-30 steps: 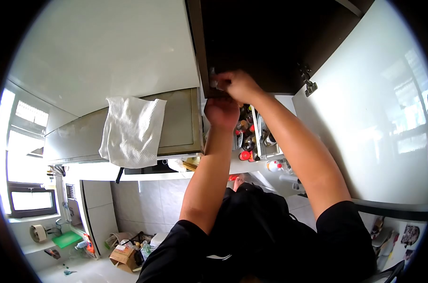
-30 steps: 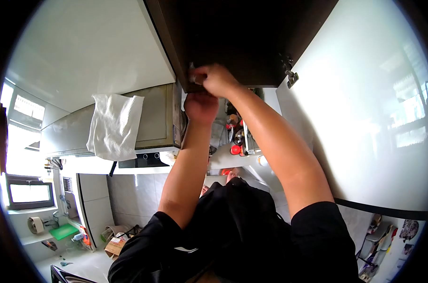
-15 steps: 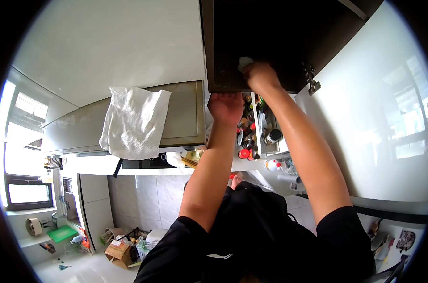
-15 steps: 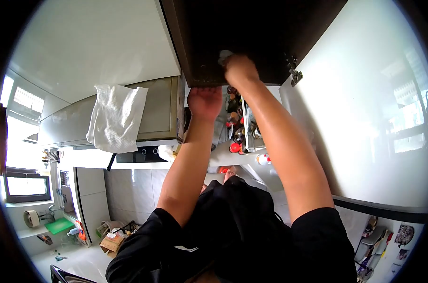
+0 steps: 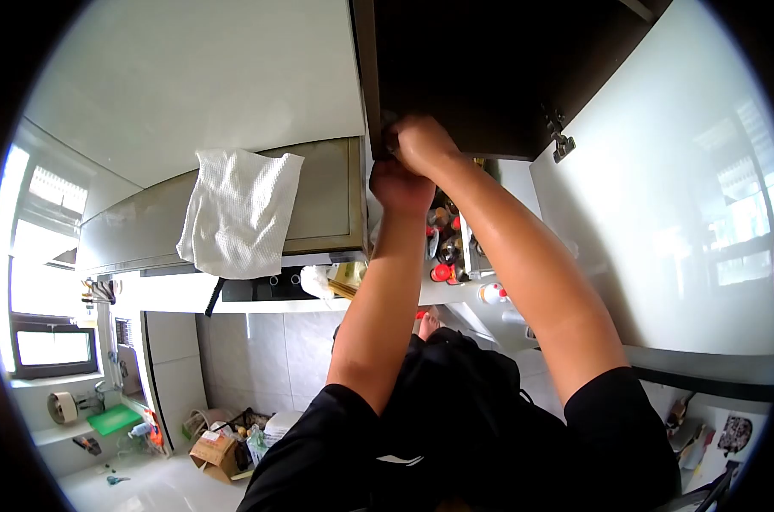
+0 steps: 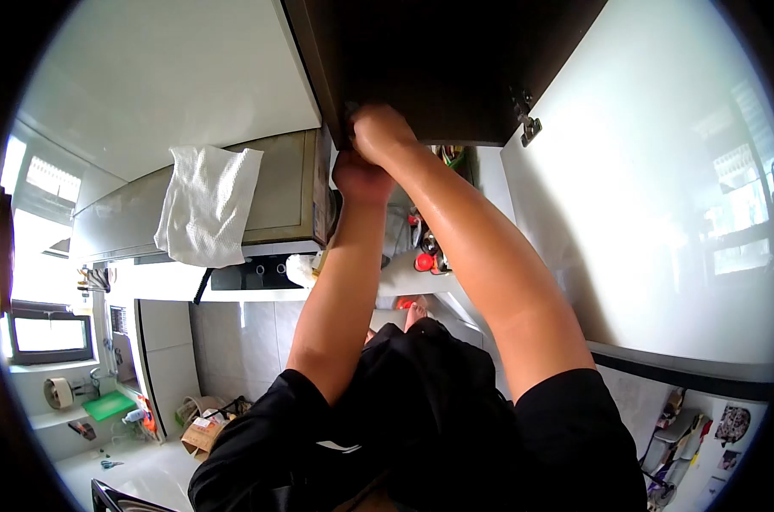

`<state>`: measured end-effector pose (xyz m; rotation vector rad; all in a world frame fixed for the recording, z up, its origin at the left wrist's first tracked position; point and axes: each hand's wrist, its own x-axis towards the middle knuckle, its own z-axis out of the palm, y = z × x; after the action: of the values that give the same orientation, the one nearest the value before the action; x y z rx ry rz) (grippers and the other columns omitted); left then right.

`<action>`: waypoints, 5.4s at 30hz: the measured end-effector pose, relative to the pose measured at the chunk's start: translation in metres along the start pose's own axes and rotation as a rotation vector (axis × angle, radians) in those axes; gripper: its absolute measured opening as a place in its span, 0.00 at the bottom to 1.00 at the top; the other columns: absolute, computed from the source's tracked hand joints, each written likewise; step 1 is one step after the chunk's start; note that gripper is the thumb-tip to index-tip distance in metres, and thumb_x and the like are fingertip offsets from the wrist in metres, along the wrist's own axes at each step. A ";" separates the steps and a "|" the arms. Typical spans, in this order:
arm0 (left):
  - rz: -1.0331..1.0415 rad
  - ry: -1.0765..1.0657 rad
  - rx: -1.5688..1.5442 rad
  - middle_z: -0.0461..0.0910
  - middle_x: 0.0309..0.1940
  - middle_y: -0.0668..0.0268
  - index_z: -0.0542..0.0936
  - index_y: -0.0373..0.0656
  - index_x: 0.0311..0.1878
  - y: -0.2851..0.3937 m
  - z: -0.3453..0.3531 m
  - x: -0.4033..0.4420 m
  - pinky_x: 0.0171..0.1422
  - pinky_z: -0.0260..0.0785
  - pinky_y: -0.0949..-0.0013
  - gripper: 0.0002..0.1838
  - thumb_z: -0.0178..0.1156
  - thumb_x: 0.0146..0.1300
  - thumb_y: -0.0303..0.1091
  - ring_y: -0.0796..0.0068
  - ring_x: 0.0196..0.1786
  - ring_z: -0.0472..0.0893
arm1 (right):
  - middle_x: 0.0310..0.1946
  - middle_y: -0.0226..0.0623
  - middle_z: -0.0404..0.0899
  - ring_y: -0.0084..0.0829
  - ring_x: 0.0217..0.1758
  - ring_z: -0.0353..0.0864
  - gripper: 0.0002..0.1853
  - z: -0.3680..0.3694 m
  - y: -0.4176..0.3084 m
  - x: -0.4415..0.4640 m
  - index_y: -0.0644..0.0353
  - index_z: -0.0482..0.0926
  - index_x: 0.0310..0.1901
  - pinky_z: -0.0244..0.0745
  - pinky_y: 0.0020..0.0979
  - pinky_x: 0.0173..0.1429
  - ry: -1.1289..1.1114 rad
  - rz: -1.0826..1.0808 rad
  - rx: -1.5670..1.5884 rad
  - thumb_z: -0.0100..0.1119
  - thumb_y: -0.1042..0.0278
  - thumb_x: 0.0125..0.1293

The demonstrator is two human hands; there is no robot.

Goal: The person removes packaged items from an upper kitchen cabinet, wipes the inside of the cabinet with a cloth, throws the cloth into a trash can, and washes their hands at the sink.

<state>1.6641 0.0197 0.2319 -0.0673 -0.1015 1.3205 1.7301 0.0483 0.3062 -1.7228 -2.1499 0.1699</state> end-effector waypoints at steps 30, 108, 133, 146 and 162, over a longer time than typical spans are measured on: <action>0.199 0.129 -0.061 0.83 0.56 0.58 0.80 0.38 0.55 0.004 -0.005 0.005 0.70 0.71 0.51 0.19 0.42 0.74 0.36 0.59 0.61 0.80 | 0.53 0.46 0.85 0.46 0.56 0.85 0.20 -0.027 0.082 0.069 0.53 0.87 0.51 0.80 0.42 0.60 0.088 0.268 0.068 0.62 0.52 0.61; -0.026 0.035 0.065 0.80 0.62 0.58 0.78 0.39 0.60 0.004 -0.033 -0.001 0.78 0.63 0.54 0.20 0.43 0.76 0.38 0.60 0.68 0.75 | 0.51 0.49 0.84 0.49 0.59 0.81 0.14 -0.021 0.159 0.046 0.56 0.85 0.52 0.71 0.49 0.69 0.351 0.399 -0.259 0.59 0.67 0.66; -0.031 0.376 0.257 0.70 0.72 0.59 0.73 0.39 0.67 0.010 -0.026 -0.046 0.83 0.53 0.54 0.24 0.39 0.79 0.44 0.58 0.77 0.64 | 0.61 0.58 0.77 0.52 0.65 0.77 0.19 0.027 0.071 0.177 0.62 0.81 0.57 0.73 0.50 0.68 0.069 0.156 -0.076 0.51 0.63 0.71; -0.120 -0.147 0.010 0.83 0.55 0.63 0.80 0.44 0.55 0.006 -0.028 0.019 0.72 0.67 0.58 0.18 0.47 0.71 0.39 0.63 0.63 0.78 | 0.41 0.44 0.86 0.50 0.46 0.85 0.09 -0.018 0.006 -0.039 0.54 0.88 0.42 0.81 0.42 0.51 0.133 -0.014 0.472 0.61 0.70 0.63; -0.055 0.215 0.076 0.70 0.72 0.59 0.72 0.38 0.66 0.014 -0.029 -0.025 0.84 0.51 0.55 0.24 0.37 0.80 0.43 0.61 0.76 0.65 | 0.60 0.46 0.80 0.45 0.62 0.81 0.17 -0.008 0.223 0.119 0.54 0.84 0.56 0.76 0.46 0.65 0.158 0.434 -0.523 0.53 0.59 0.73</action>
<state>1.6477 -0.0008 0.2007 -0.1401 0.1285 1.2538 1.9157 0.2154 0.2674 -2.3863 -1.7756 -0.4411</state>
